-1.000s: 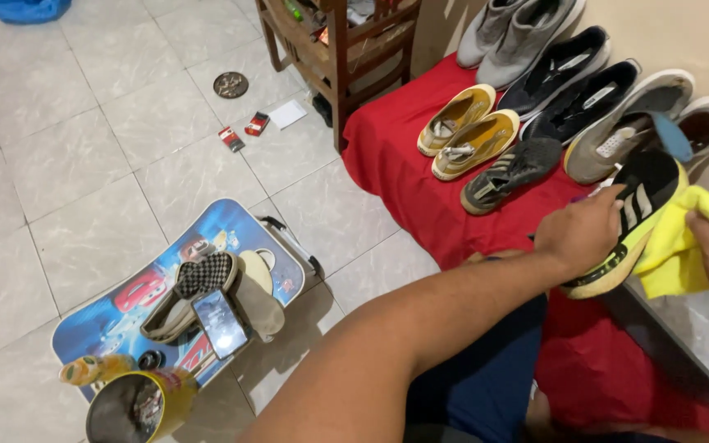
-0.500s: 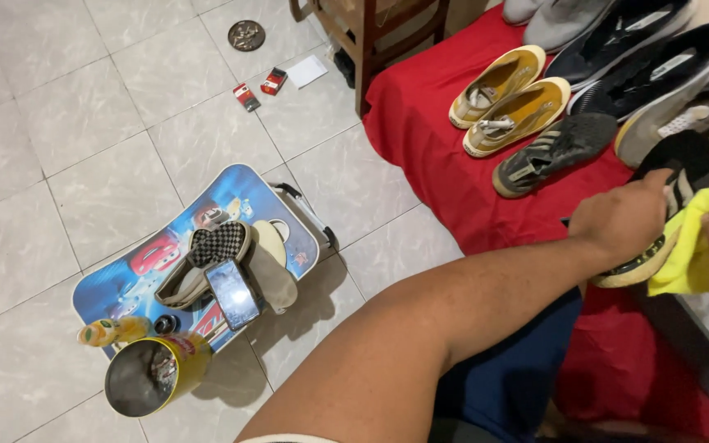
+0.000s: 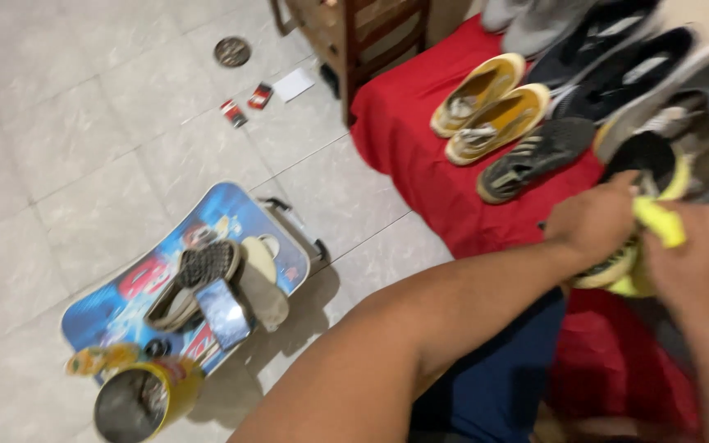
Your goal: Cleaning the exterior and sole of a sneaker using a sponge and cleaning solution over a tray.
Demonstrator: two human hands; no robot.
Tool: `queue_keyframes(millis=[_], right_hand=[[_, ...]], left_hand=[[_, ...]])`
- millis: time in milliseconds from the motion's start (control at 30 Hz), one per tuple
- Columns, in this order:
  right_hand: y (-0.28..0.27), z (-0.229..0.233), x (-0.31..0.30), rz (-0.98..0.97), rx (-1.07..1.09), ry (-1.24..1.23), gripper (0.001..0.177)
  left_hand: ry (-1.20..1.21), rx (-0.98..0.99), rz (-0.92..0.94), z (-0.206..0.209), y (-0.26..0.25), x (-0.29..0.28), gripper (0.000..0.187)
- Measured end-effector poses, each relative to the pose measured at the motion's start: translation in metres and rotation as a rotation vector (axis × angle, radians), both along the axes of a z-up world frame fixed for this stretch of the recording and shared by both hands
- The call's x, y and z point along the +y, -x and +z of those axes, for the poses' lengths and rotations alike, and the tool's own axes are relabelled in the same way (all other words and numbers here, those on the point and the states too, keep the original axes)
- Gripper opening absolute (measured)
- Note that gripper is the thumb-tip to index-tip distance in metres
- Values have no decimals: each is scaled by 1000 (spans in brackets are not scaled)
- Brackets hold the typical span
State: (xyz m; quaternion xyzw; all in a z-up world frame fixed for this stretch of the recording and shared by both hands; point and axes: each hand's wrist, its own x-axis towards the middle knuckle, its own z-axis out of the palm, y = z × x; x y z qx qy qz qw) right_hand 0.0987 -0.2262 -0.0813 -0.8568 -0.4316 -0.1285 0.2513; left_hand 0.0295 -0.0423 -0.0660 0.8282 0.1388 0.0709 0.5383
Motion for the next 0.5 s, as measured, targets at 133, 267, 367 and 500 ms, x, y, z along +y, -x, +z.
queue_keyframes(millis=[133, 267, 367, 500], right_hand=[[84, 51, -6, -73, 168, 104, 40], [121, 88, -56, -233, 275, 87, 34], [148, 102, -102, -456, 317, -69, 28], [176, 126, -137, -746, 437, -291, 30]], left_hand=[[-71, -21, -28, -3, 4, -5, 50], [-173, -266, 7, -11, 1, -20, 43], [-100, -322, -116, 17, 29, -27, 41], [9, -460, -196, 27, 37, -51, 38]])
